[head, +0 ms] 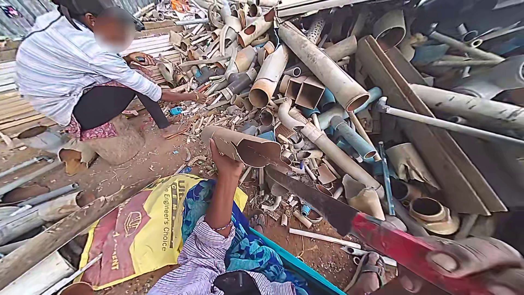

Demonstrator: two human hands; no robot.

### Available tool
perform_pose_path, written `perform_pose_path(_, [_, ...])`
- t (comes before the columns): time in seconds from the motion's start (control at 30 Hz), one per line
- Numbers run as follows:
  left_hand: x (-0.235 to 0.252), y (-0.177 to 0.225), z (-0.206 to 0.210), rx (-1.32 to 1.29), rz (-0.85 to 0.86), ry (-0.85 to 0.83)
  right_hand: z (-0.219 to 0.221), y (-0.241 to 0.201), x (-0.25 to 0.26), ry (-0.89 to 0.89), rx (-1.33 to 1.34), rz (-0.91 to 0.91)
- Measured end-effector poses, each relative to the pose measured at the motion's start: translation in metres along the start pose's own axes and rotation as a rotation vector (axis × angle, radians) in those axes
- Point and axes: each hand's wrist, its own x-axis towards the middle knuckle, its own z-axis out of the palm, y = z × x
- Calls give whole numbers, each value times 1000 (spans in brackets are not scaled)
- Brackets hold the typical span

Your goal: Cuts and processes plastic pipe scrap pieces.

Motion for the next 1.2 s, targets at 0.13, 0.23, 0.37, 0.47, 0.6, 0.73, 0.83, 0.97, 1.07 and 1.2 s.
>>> perform_pose_path(0.13, [-8, -3, 6, 52, -17, 9, 22, 21, 0, 61, -152, -15])
perform_pose_path(0.23, [-8, -4, 5, 88, -29, -12, 21, 11, -2, 28, -194, -30])
perform_pose_path(0.37, [-5, -4, 6, 62, -24, -3, 8, -5, -3, 25, -155, -21])
perform_pose_path(0.47, [1, -7, -4, 44, -54, -68, 21, 14, -3, 89, -287, -48])
perform_pose_path(0.6, [-4, -9, -2, 23, -103, -154, 45, 50, -8, 71, -358, -9])
perform_pose_path(0.73, [-8, -12, 1, 109, -96, -141, 55, 66, -9, -146, -573, 102])
perform_pose_path(0.83, [-5, -13, -2, 158, -93, -149, 65, 72, -11, -272, -706, 152])
perform_pose_path(0.97, [-6, -11, 1, 187, -87, -147, 70, 74, -12, -289, -614, 179])
perform_pose_path(1.07, [-7, -8, 3, 113, -130, -136, 71, 76, -13, -208, -692, 171])
perform_pose_path(1.2, [-7, -7, 3, 120, -140, -151, 70, 75, -12, -220, -683, 197])
